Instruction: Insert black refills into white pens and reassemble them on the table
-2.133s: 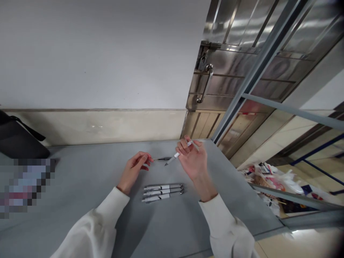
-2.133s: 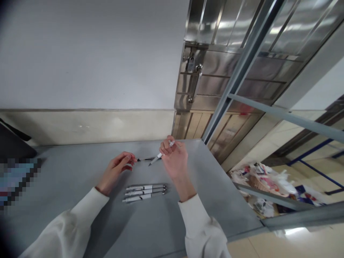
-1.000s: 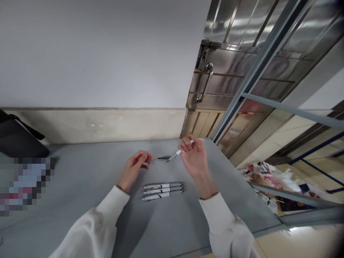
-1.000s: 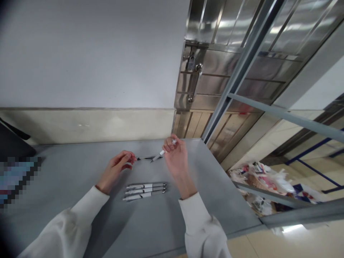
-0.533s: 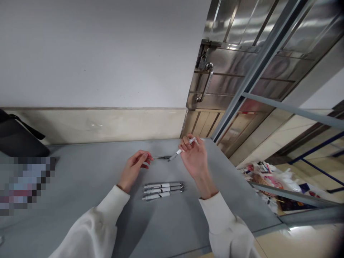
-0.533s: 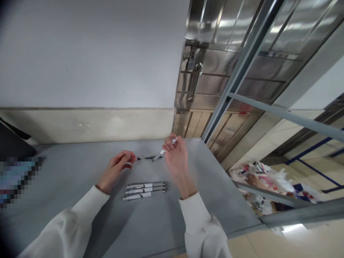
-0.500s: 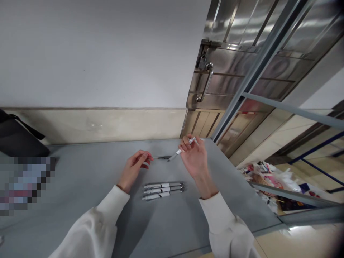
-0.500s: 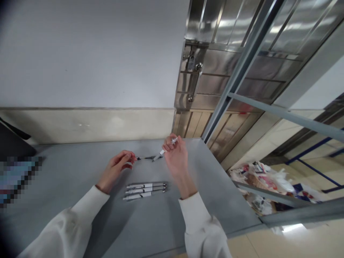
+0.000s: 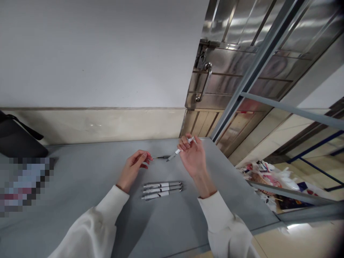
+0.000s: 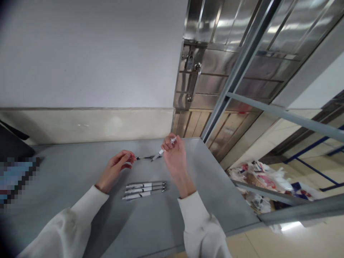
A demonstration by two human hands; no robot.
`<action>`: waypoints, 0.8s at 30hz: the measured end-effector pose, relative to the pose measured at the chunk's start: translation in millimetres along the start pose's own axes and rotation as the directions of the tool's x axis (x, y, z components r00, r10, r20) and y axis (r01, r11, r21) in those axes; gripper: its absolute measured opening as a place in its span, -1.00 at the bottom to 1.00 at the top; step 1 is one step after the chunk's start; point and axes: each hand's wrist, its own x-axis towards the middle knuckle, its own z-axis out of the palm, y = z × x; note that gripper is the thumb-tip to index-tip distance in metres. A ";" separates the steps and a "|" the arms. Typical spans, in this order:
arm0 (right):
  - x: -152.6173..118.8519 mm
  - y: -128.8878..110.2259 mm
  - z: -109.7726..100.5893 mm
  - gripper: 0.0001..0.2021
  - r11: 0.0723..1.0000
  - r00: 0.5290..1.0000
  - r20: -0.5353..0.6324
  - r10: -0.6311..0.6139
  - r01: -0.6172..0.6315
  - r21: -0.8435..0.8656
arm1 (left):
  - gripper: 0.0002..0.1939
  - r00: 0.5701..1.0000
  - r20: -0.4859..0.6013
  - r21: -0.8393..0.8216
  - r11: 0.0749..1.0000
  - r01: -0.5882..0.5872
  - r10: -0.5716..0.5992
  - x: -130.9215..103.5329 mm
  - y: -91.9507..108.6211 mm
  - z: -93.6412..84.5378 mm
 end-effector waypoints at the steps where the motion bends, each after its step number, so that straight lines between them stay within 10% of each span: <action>1: -0.1 -0.3 -0.2 -0.77 1.000 1.000 -0.004 -0.003 0.003 -0.010 | -0.64 1.000 0.000 0.001 1.000 0.001 -0.001 0.0 0.3 0.0; 24: -1.0 5.7 2.7 -0.88 0.996 0.998 0.051 0.021 -0.017 -0.089 | -0.64 1.000 0.015 0.002 1.000 0.003 -0.003 -1.5 4.1 3.1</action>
